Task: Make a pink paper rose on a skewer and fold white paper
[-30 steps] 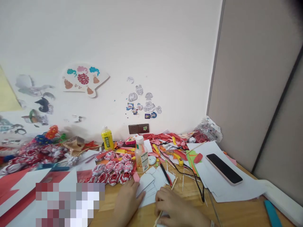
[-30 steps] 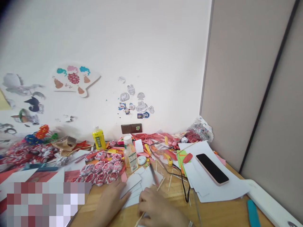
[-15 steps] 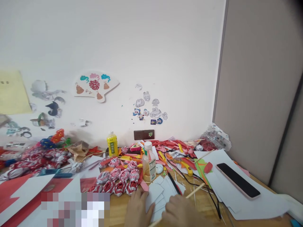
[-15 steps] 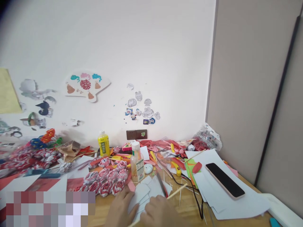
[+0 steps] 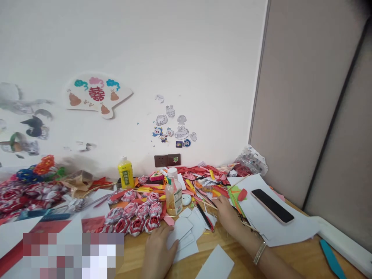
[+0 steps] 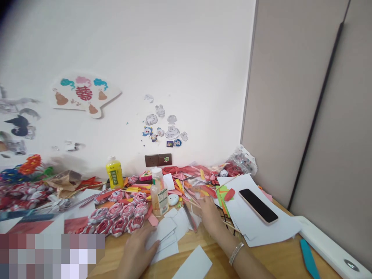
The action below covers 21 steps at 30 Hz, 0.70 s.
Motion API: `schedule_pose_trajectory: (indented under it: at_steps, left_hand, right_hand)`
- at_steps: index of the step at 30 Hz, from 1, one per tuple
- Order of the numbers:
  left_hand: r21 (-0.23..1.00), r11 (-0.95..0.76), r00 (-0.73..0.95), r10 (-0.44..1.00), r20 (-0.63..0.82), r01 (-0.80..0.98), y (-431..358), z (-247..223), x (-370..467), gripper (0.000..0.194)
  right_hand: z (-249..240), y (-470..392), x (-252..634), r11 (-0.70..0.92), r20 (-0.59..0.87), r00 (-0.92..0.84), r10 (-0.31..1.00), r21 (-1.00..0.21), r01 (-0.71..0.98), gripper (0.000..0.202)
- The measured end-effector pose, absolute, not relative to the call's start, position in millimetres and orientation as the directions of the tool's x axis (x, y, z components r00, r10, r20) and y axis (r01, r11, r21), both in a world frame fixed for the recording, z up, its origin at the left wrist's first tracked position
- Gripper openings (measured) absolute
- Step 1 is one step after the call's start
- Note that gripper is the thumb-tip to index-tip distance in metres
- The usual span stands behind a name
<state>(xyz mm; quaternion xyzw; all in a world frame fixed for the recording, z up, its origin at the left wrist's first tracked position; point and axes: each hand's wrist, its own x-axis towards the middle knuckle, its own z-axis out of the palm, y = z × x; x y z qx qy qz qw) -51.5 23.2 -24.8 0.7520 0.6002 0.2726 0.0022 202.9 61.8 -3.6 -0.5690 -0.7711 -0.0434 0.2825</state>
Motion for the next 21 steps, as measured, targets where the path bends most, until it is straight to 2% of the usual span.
schedule_pose_trajectory:
  at_steps: [3,7,13,21]
  left_hand:
    - [0.33,-0.279,0.131,0.904,0.407,0.902,23,-23,-53,0.03]
    - [0.322,-0.281,0.134,0.901,0.412,0.904,22,-22,-55,0.03]
    - [0.317,-0.358,0.16,0.845,0.511,0.878,24,-24,-57,0.028]
    - [0.315,-0.453,0.178,0.761,0.623,0.834,28,-28,-64,0.031]
  right_hand:
    - [-4,52,187,0.344,0.494,-0.174,0.852,-0.277,0.897,0.036]
    - [-6,36,171,0.426,0.496,-0.227,0.838,-0.335,0.841,0.034]
    - [-15,24,162,0.516,0.452,-0.367,0.813,-0.267,0.814,0.029]
    - [-13,18,158,0.571,0.49,-0.42,0.764,-0.211,0.793,0.029]
